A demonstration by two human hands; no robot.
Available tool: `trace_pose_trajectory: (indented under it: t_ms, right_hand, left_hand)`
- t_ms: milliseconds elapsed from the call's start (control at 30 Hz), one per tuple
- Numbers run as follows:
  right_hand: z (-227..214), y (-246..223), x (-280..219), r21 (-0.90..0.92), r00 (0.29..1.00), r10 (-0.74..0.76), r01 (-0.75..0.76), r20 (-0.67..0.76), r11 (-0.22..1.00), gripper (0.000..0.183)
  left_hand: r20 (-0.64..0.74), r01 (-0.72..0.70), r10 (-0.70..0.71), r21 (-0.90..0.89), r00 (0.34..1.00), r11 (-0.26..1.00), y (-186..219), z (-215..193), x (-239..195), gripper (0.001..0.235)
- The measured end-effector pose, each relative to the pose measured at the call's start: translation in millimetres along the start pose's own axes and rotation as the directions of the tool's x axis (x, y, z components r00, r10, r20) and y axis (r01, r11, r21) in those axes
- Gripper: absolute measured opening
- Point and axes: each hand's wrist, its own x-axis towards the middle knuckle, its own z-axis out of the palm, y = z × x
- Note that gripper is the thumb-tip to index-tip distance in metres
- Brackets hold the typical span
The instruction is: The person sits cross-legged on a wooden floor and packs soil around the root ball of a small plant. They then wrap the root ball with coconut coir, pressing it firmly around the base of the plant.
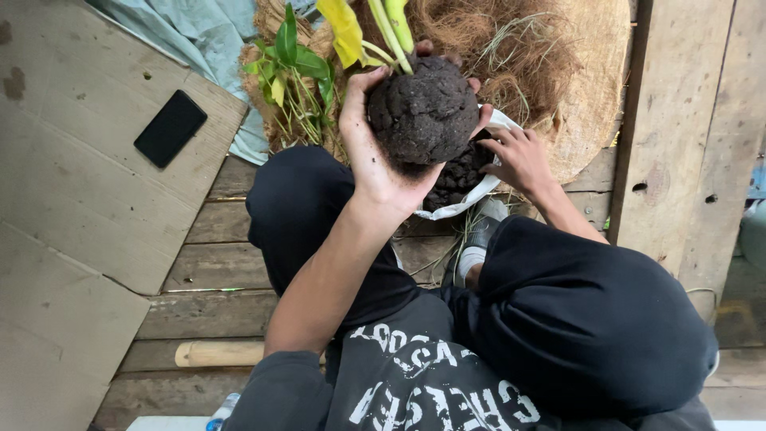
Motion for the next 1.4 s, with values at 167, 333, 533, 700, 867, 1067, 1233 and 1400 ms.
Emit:
trace_pose_trajectory:
  t_ms: [167, 333, 533, 700, 867, 1067, 1233, 1400]
  right_hand:
    - [11, 10, -4, -0.006, 0.994, -0.076, 0.075, -0.075, 0.997, 0.049]
    - [16, 14, -7, 0.098, 0.985, -0.058, 0.075, -0.165, 0.992, 0.038]
    - [-9, 9, 8, 0.691, 0.851, 0.417, -0.511, 0.321, 0.511, 0.044]
    - [-34, 6, 10, 0.844, 0.803, 0.302, -0.536, 0.514, -0.011, 0.05]
    - [-44, -1, 7, 0.781, 0.786, 0.194, -0.486, 0.587, -0.392, 0.06]
    - [-32, -7, 3, 0.744, 0.811, 0.117, -0.455, 0.573, -0.489, 0.06]
    - [-12, -4, 6, 0.735, 0.84, 0.088, -0.412, 0.536, -0.539, 0.067]
    - [-9, -4, 13, 0.76, 0.84, 0.093, -0.43, 0.534, -0.487, 0.07]
  left_hand:
    - [0.027, 0.006, -0.005, -0.014, 1.0, 1.0, -1, -2, 2, 0.044]
    - [0.018, -0.003, 0.003, -0.011, 1.0, 1.0, -2, -3, 3, 0.044]
    - [-0.011, -0.006, 0.006, -0.016, 1.0, 1.0, 0, 0, 2, 0.044]
    - [-0.001, -0.017, 0.017, -0.028, 1.0, 0.999, 3, 3, 0, 0.042]
    - [0.013, -0.028, 0.029, -0.037, 0.999, 0.999, 4, 5, -1, 0.043]
    - [0.063, -0.05, 0.051, -0.023, 0.997, 0.998, 1, 6, 0, 0.044]
    - [0.065, -0.04, 0.041, -0.028, 0.997, 0.999, 0, 5, 1, 0.044]
    - [0.085, -0.045, 0.047, -0.024, 0.995, 0.999, 0, 5, 1, 0.043]
